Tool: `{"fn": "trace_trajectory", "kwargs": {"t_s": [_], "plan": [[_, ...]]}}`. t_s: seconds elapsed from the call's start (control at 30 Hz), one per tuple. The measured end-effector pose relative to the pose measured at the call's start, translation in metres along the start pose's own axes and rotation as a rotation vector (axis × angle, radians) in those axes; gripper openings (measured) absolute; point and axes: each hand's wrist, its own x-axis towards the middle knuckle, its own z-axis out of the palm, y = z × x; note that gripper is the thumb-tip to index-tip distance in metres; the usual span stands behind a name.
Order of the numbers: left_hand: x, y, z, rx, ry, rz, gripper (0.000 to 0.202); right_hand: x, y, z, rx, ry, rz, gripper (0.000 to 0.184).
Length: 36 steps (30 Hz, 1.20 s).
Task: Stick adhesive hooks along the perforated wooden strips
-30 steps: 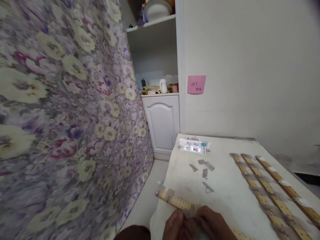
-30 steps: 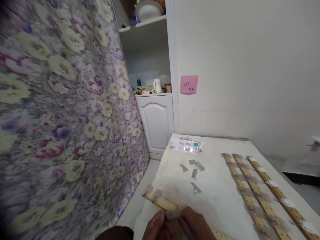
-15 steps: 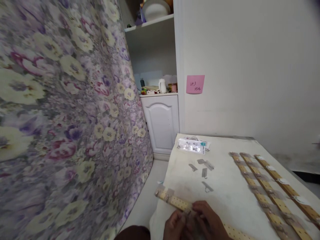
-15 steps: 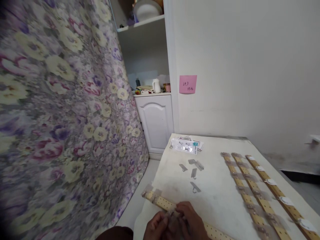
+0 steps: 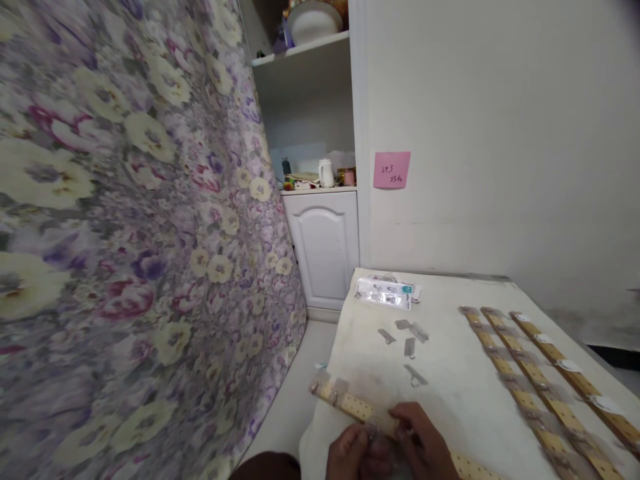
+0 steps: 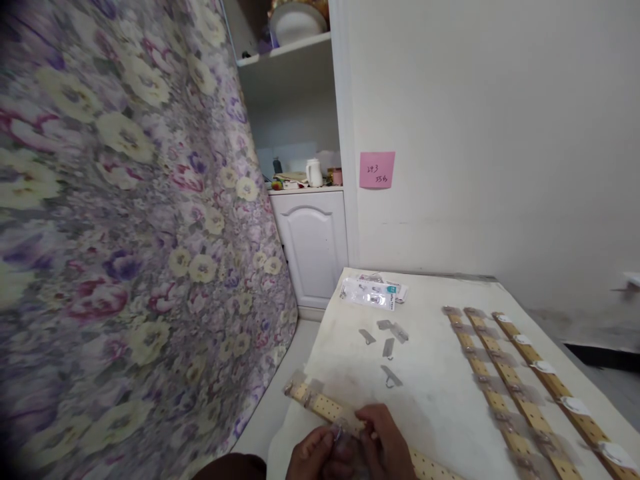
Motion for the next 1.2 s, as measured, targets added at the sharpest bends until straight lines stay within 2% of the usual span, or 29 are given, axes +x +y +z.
{"fn": "trace_trajectory", "kwargs": {"t_s": [0.13, 0.3, 0.53, 0.77, 0.87, 1.2], "plan": [[-0.002, 0.003, 0.002, -0.011, 0.006, -0.017, 0.054, 0.008, -0.014, -0.005, -0.017, -0.071, 0.161, 0.026], [-0.001, 0.001, 0.002, 0.003, 0.027, 0.021, 0.055, 0.022, -0.02, 0.005, -0.037, -0.11, 0.257, 0.015], [0.004, 0.001, 0.002, 0.084, 0.109, 0.033, 0.053, 0.045, -0.012, 0.018, -0.151, -0.153, 0.236, 0.01], [0.008, 0.011, 0.008, 0.219, 0.195, 0.119, 0.046, 0.063, -0.004, 0.03, -0.214, -0.199, 0.222, 0.008], [0.01, 0.013, 0.006, 0.241, 0.224, 0.126, 0.044, 0.064, 0.001, 0.036, -0.221, -0.218, 0.214, 0.008], [0.011, 0.018, 0.007, 0.312, 0.212, 0.075, 0.045, 0.058, 0.009, 0.042, -0.29, -0.183, 0.21, 0.013]]}}
